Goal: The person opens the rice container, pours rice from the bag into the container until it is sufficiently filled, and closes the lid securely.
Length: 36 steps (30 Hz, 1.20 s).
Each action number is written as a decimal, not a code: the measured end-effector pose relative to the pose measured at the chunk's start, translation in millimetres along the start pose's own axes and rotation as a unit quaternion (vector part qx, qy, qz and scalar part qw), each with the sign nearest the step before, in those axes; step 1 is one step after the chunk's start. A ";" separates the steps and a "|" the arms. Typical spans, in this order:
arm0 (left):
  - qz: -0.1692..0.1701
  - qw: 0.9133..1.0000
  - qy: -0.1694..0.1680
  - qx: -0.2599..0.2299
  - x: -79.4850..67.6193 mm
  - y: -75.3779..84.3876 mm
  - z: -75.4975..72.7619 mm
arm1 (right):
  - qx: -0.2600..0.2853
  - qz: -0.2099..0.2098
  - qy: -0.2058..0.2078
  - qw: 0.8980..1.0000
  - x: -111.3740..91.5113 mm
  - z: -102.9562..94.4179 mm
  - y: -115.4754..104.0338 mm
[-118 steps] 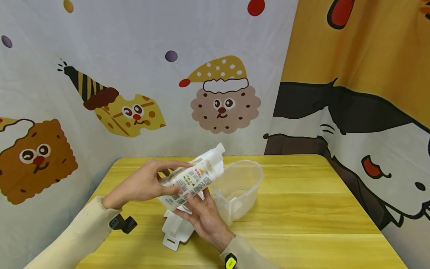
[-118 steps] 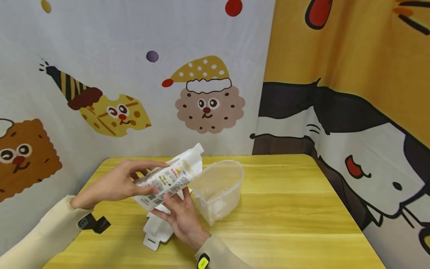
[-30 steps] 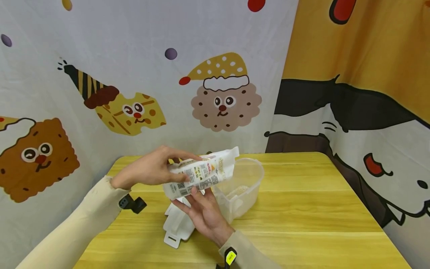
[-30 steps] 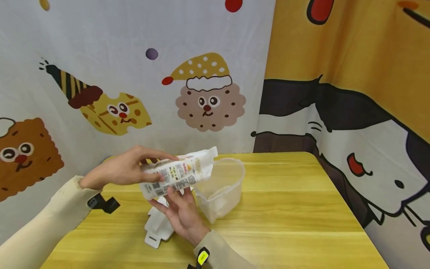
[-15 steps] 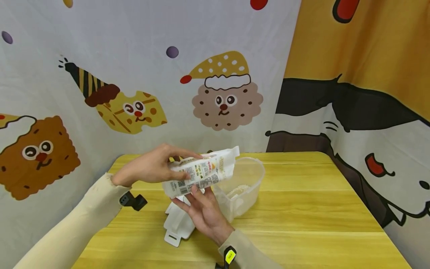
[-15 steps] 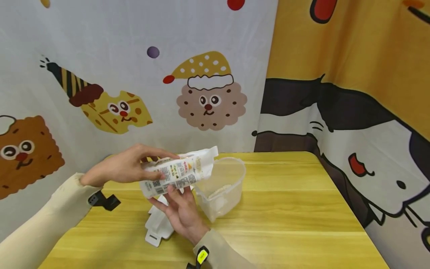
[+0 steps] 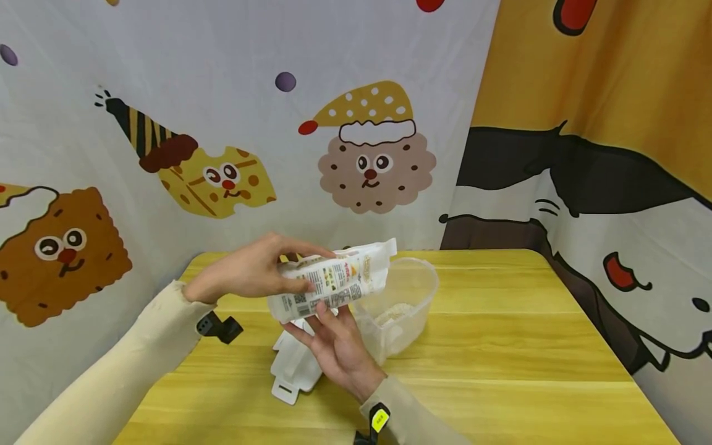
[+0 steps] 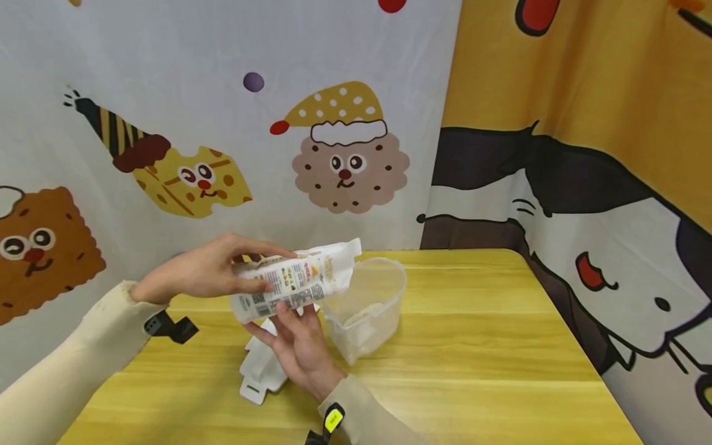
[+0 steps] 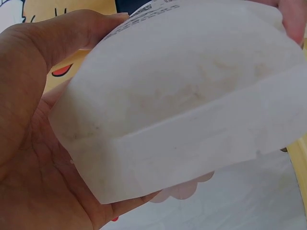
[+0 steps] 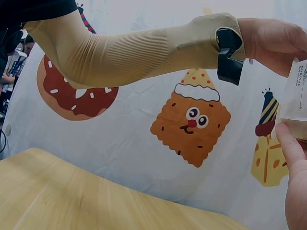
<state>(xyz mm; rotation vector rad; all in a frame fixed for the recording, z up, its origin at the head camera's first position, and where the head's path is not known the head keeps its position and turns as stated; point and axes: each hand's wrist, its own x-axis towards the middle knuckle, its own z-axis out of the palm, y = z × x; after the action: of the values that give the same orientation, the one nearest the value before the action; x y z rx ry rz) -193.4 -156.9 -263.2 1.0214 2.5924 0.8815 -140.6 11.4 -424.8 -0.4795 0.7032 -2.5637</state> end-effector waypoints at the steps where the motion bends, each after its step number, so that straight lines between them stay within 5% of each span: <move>1: 0.000 1.000 0.000 0.001 0.1 0.2 -0.3 | -0.001 0.000 0.000 1.000 0.1 0.0 -0.1; 36: 0.009 1.000 0.015 0.014 2.9 3.6 -1.2 | -0.001 -0.013 0.007 1.000 1.9 1.2 -1.2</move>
<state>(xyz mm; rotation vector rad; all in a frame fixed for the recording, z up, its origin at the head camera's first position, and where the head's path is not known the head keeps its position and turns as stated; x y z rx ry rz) -194.1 -153.4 -260.1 1.0492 2.6322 0.8737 -142.1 10.8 -422.7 -0.4753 0.7099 -2.5931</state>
